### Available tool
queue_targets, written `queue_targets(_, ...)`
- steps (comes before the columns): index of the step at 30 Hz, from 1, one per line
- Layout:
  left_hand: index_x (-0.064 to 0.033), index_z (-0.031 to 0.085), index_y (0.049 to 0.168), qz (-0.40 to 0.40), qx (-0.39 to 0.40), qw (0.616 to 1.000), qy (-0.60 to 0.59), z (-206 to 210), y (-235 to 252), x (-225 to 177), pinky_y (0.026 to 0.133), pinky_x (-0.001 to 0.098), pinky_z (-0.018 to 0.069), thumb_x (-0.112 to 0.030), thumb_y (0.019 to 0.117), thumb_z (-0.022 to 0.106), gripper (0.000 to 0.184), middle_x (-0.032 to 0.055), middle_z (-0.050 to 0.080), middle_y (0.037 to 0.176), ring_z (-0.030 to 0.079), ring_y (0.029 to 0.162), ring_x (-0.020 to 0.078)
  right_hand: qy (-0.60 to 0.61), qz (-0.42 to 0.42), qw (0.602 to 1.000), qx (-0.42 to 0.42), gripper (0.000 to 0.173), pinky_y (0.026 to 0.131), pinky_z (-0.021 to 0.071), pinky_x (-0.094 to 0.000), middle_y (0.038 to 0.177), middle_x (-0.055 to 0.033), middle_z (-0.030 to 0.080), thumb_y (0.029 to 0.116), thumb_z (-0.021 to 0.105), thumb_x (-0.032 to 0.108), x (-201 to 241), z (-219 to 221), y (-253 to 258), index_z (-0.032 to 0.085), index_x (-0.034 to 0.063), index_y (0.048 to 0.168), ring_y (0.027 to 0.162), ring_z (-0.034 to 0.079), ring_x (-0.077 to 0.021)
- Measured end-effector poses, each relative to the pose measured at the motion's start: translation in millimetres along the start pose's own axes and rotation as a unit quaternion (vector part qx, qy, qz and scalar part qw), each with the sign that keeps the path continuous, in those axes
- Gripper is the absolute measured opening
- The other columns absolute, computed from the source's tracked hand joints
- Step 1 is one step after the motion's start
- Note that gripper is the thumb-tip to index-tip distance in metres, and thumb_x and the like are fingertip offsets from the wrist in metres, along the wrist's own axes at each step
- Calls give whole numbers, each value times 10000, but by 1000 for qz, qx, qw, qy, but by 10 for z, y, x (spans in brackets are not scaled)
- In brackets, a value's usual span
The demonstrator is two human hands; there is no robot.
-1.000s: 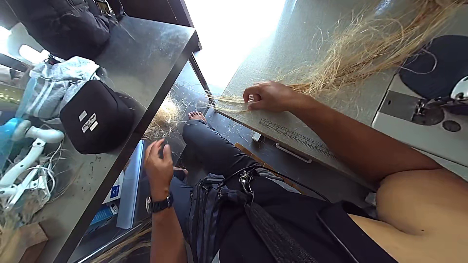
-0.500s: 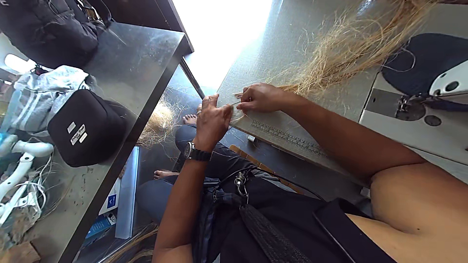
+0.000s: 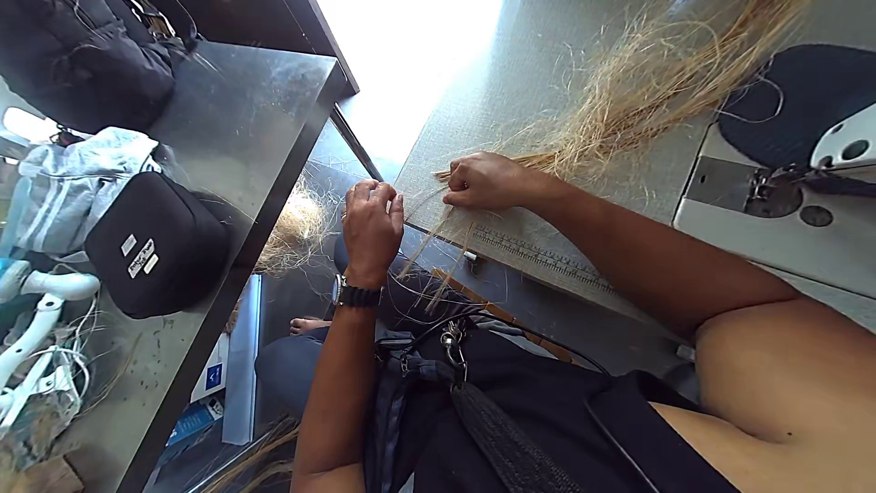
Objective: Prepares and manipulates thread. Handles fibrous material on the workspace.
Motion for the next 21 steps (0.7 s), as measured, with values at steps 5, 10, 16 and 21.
queue_targets(5, -46, 695, 974, -76, -10, 997, -22, -67, -201, 325, 869, 541, 524, -336, 1068, 514, 354, 164, 646, 1010, 624, 1016, 361, 16, 5, 1000, -12, 421, 671, 463, -481, 760, -65, 571, 992, 606, 312, -38, 11, 29, 547, 108, 629, 762, 591, -241)
queue_targets(10, -100, 723, 941, -113, 75, 981, -139, -92, -367, 497, 659, 458, 500, -391, 1081, 492, 397, 75, 634, 825, 603, 723, 219, 22, 6, 999, -30, 444, 646, 451, -490, 717, -61, 545, 1001, 577, 320, -36, 18, 39, 525, 105, 616, 729, 579, -247)
queue_targets(16, -104, 752, 979, -93, 163, 968, -168, 100, -399, 367, 744, 484, 545, -242, 1001, 675, 159, 93, 673, 912, 653, 808, 230, 17, -2, 999, -27, 477, 635, 448, -490, 689, -51, 540, 1010, 592, 394, -50, 23, 53, 534, 114, 628, 711, 580, -242)
queue_targets(21, -137, 740, 1003, -79, 75, 966, -235, 23, -354, 403, 706, 369, 534, -260, 1012, 645, 155, 19, 675, 913, 637, 793, 131, 150, 0, 986, -78, 251, 639, 569, -404, 752, -51, 653, 1032, 629, 276, 72, -172, -57, 714, 80, 900, 645, 644, -164)
Point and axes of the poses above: each hand's wrist, its own y-axis towards the middle knuckle, its own z-axis out of the palm, x = y × z, the point moved 6 cm from there along y, towards the middle knuckle
